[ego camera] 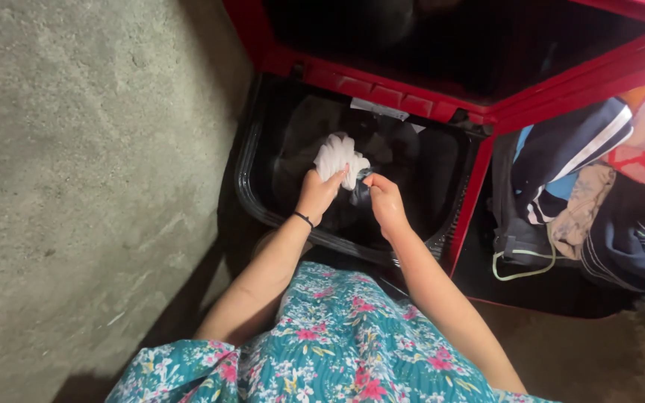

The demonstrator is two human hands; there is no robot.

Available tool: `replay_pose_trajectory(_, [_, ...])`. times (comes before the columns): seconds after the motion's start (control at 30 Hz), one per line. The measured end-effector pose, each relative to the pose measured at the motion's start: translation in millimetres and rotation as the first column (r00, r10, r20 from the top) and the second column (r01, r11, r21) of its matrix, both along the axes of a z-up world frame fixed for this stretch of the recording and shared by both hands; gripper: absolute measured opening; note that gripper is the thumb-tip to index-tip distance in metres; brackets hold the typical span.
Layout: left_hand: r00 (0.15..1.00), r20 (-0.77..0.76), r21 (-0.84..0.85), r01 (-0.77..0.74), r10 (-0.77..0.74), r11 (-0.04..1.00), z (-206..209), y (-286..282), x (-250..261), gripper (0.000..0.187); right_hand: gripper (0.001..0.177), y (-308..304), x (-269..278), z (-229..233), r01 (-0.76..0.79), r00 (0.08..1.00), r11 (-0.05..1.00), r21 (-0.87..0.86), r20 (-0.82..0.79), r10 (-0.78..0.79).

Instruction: The person opens the lid of a washing machine, takes wet clothes out of the tub one by one, wrings them out by hand, and tosses them into a bucket.

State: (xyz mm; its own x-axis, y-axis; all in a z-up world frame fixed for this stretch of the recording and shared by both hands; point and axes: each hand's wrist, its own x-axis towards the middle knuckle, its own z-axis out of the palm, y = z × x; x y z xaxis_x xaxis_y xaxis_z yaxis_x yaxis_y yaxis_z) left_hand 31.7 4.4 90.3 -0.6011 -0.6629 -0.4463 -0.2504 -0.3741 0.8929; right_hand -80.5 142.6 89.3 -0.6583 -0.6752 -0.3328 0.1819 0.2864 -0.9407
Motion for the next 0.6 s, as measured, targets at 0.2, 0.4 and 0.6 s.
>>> replay_pose_trajectory(0.2, [0.982, -0.088, 0.215, -0.144, 0.166, 0.966, -51, 11, -15, 0.041, 0.025, -13, -16, 44, 0.180, 0.933, 0.981, -0.066, 0.327, -0.149])
replay_pose_trajectory(0.4, [0.957, 0.148, 0.261, -0.280, 0.249, 0.924, -123, 18, -33, 0.045, 0.025, -15, -16, 103, 0.134, 0.965, 0.985, 0.109, 0.212, -0.154])
replay_pose_trajectory(0.6, [0.821, 0.494, -0.104, -0.271, 0.286, 0.957, -157, -27, -35, 0.043, 0.024, 10, -36, 159, 0.149, 0.950, 0.981, -0.123, 0.293, -0.107])
